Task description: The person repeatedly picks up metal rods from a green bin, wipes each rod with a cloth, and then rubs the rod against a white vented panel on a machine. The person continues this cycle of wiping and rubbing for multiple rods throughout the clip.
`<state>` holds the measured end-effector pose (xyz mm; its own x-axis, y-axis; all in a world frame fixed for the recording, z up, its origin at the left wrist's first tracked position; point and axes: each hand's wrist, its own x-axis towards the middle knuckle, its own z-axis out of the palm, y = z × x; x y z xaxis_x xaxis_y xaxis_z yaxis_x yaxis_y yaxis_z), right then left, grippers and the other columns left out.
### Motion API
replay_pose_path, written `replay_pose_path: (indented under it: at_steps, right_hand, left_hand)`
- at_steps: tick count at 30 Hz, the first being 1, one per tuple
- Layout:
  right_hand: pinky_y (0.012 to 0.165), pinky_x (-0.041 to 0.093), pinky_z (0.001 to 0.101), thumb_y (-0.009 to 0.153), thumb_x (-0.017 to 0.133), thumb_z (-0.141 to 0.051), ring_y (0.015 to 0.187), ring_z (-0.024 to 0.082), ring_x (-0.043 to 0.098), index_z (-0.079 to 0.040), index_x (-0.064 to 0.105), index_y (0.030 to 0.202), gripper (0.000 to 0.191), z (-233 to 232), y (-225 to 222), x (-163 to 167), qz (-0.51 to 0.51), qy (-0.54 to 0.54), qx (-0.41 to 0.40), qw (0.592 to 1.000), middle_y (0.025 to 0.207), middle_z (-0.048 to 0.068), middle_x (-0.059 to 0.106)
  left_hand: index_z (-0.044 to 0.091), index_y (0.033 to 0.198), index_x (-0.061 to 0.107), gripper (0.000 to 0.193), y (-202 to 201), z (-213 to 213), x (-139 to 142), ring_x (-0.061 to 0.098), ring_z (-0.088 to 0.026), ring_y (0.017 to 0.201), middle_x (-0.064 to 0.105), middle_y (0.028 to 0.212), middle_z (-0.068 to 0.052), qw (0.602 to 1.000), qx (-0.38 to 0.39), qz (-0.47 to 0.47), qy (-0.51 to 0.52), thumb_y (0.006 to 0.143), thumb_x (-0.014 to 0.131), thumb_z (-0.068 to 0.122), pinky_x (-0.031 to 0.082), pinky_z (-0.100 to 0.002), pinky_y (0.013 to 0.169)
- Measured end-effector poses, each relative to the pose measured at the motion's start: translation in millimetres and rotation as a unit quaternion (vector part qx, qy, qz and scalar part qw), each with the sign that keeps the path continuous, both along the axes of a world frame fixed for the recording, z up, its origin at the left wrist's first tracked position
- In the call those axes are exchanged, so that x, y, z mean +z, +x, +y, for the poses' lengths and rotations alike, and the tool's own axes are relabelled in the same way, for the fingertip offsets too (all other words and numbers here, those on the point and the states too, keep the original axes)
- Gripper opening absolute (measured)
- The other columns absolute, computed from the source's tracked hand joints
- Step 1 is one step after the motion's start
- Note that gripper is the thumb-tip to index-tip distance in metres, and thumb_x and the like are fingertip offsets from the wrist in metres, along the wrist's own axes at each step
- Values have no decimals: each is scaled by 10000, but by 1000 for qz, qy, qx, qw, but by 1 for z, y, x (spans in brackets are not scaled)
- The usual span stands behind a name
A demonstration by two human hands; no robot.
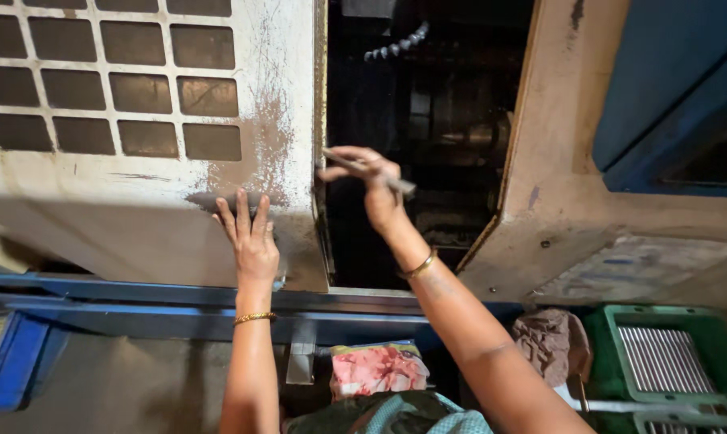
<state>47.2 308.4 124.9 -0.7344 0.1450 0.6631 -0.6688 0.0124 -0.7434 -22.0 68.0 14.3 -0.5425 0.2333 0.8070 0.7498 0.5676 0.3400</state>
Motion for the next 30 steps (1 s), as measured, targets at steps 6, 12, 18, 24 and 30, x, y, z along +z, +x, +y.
replay_pose_path:
  at_steps: [6, 12, 18, 24, 30]
  right_hand:
    - [845, 490, 285, 1126, 432, -606, 882, 117, 544, -53, 586, 1506, 689, 42, -57, 5, -36, -20, -134, 990, 966, 18, 608]
    - [791, 559, 432, 1013, 533, -360, 932, 228, 667, -208, 400, 1518, 544, 26, -122, -22, -232, -252, 49, 938, 1191, 83, 674]
    - [899, 532, 515, 1031, 522, -403, 1122, 212, 580, -306, 436, 1523, 509, -10, -174, -38, -336, -377, 33, 863, 1309, 6, 641]
    - [878, 575, 484, 1044, 570, -284, 1031, 237, 658, -132, 686, 1360, 370, -30, -213, -36, -282, -386, 38, 877, 1176, 59, 706]
    - [808, 530, 465, 1032, 454, -552, 872, 257, 601, -120, 572, 1090, 452, 4, -211, -42, -162, -632, -66, 755, 1033, 91, 670]
  left_hand:
    - [252, 1552, 506, 634, -12, -26, 17, 123, -478, 1596, 272, 1717, -94, 1000, 21, 9, 3, 981, 637, 10, 106, -658, 1296]
    - [239, 1532, 514, 640, -20, -43, 26, 152, -475, 1588, 303, 1698, -107, 999, 40, 28, 7, 955, 627, -13, 138, -648, 1296]
    - [238, 1521, 515, 635, -29, -51, 23, 165, -475, 1581, 313, 1687, -116, 998, 50, 42, 0, 951, 613, -23, 159, -645, 1287]
    - [253, 1518, 519, 632, -35, -51, 8, 168, -471, 1584, 306, 1691, -104, 998, 43, 37, 2, 957, 592, -29, 157, -640, 1290]
    - [251, 1520, 520, 623, -39, -54, -6, 162, -464, 1589, 293, 1697, -99, 999, 33, 34, 4, 969, 587, -31, 133, -639, 1295]
